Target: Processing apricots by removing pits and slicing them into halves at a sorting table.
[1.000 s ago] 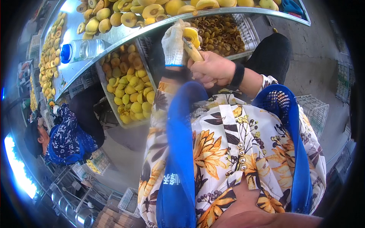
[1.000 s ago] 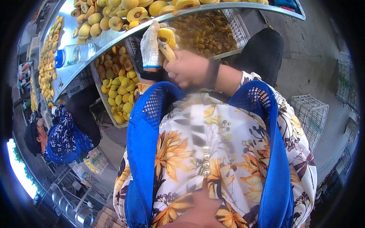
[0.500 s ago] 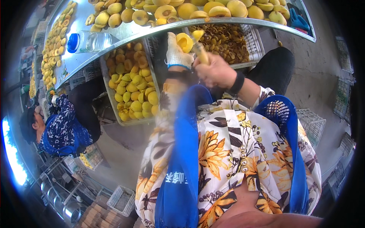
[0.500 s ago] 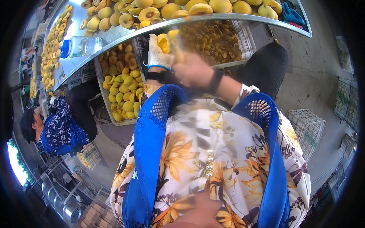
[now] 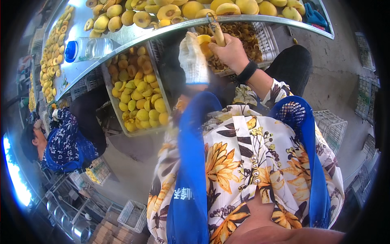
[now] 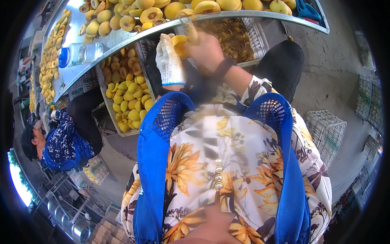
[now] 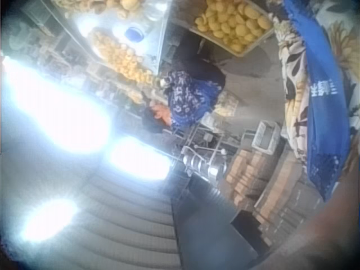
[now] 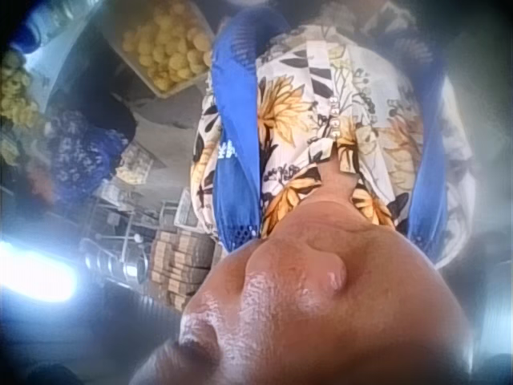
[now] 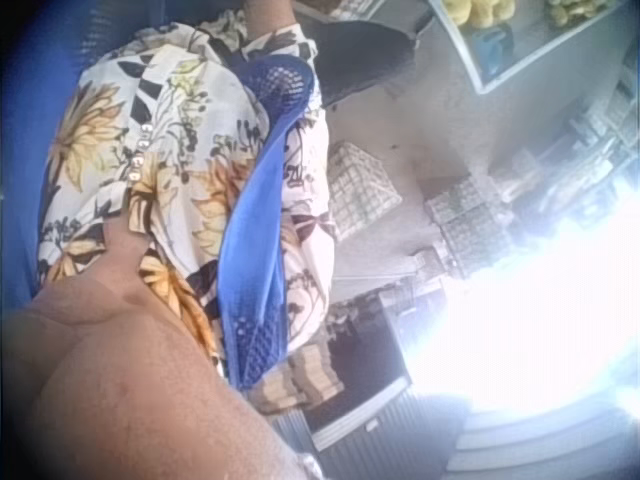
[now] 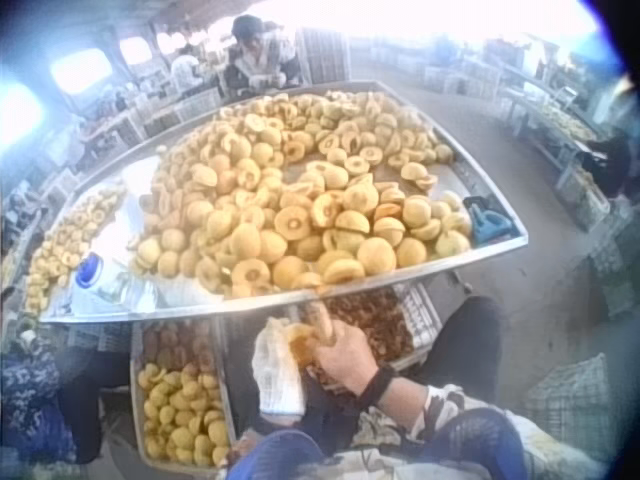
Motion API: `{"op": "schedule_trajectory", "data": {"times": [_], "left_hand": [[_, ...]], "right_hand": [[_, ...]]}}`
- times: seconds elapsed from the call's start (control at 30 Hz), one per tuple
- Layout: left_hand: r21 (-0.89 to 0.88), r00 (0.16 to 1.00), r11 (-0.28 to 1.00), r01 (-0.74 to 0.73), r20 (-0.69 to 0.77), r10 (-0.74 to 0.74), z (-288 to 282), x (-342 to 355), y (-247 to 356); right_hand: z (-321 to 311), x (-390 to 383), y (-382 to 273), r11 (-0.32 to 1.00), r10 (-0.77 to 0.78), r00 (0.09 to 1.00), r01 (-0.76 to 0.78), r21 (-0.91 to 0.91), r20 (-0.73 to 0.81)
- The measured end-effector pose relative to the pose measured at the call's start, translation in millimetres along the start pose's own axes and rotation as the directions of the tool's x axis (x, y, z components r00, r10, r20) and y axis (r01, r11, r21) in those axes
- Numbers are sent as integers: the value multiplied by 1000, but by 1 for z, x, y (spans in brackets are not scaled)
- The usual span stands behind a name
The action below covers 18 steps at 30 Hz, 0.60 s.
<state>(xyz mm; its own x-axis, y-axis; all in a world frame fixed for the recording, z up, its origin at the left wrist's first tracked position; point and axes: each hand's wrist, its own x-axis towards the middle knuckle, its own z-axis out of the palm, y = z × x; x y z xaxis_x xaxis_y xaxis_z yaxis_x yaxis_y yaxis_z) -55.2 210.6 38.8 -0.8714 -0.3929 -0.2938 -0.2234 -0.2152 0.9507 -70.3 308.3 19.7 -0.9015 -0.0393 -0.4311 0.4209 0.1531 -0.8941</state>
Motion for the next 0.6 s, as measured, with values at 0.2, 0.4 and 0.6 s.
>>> {"op": "schedule_trajectory", "data": {"times": [0.2, 0.4, 0.6], "left_hand": [[-92, 994, 990, -108, -13, 107, 6, 1, -18], [98, 980, 978, -185, -55, 191, 5, -1, -21], [-16, 1000, 1000, 25, 12, -24, -2, -1, -10]], "right_hand": [[-1, 7, 8, 997, -61, 988, 53, -61, -145], [-5, 1, 1, 952, 104, 992, -121, 283, 74], [-16, -3, -8, 908, 142, 945, -243, 342, 293]]}}
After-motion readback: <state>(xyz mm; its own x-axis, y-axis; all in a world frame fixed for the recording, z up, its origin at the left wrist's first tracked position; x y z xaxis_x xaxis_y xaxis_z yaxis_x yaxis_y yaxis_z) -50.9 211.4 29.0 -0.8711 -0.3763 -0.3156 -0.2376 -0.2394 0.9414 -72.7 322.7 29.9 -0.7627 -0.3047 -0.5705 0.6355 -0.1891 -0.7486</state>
